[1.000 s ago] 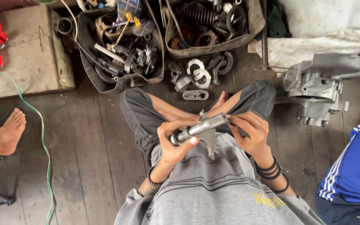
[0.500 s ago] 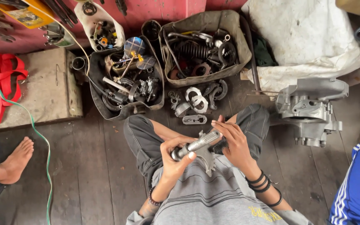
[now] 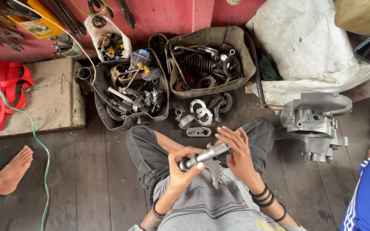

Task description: Inspecting a motorcycle crankshaft by manually rotating the gear and checking the connecting rod

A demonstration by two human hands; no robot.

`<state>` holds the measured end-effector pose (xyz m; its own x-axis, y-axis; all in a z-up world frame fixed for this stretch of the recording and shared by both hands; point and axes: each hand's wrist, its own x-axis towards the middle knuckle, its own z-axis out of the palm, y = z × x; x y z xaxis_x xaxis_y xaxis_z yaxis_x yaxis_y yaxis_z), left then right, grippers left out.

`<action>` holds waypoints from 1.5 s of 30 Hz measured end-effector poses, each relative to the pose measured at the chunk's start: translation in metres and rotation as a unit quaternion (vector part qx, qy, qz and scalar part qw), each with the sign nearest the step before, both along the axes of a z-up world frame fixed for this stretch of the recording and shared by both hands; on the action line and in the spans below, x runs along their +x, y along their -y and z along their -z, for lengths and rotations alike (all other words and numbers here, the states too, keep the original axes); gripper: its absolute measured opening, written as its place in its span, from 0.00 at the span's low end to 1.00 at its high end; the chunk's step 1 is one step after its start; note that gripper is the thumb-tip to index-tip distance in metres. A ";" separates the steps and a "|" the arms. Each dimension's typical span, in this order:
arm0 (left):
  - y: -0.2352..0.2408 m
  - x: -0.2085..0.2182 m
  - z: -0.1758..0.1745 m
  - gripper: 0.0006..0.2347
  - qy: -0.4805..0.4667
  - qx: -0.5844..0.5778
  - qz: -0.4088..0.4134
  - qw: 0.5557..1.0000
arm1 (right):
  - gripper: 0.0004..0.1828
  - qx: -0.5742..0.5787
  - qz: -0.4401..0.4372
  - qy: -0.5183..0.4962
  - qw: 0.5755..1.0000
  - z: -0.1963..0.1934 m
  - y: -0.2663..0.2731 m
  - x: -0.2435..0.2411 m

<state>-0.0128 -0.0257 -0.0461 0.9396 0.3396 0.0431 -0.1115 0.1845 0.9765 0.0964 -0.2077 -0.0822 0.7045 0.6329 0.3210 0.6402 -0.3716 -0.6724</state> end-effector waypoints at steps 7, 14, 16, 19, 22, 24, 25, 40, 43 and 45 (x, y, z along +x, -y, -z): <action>0.001 -0.003 0.000 0.14 -0.003 0.004 -0.006 1.000 | 0.45 0.000 0.013 -0.007 1.000 0.010 -0.001 -0.005; -0.002 -0.006 0.001 0.13 0.018 -0.021 -0.002 1.000 | 0.27 0.118 0.078 -0.077 0.987 -0.010 -0.001 0.009; -0.004 -0.006 0.000 0.13 0.020 -0.020 -0.009 1.000 | 0.16 0.173 0.099 -0.134 0.971 -0.017 -0.007 0.006; -0.008 -0.007 0.002 0.14 0.013 -0.014 -0.018 1.000 | 0.21 0.094 -0.007 -0.021 0.995 -0.016 -0.016 -0.002; -0.012 -0.008 0.005 0.15 0.011 -0.007 -0.034 0.999 | 0.41 -0.044 -0.058 0.010 0.997 0.005 -0.011 -0.005; -0.013 -0.010 0.006 0.14 0.003 -0.016 -0.043 0.999 | 0.44 -0.058 -0.024 0.021 0.998 0.009 -0.010 -0.005; -0.013 -0.010 0.007 0.14 0.003 -0.018 -0.046 0.999 | 0.44 -0.060 -0.027 0.020 0.998 0.006 -0.011 -0.004; -0.015 -0.004 0.012 0.14 0.024 -0.043 -0.051 0.997 | 0.41 -0.063 -0.024 0.055 0.996 -0.003 -0.010 0.013; -0.015 -0.002 0.013 0.14 0.023 -0.053 -0.054 0.997 | 0.37 -0.058 0.001 0.056 0.997 -0.002 -0.007 0.013; -0.015 0.000 0.012 0.14 0.032 -0.040 -0.054 0.997 | 0.39 -0.034 0.015 0.040 0.998 -0.003 -0.005 0.016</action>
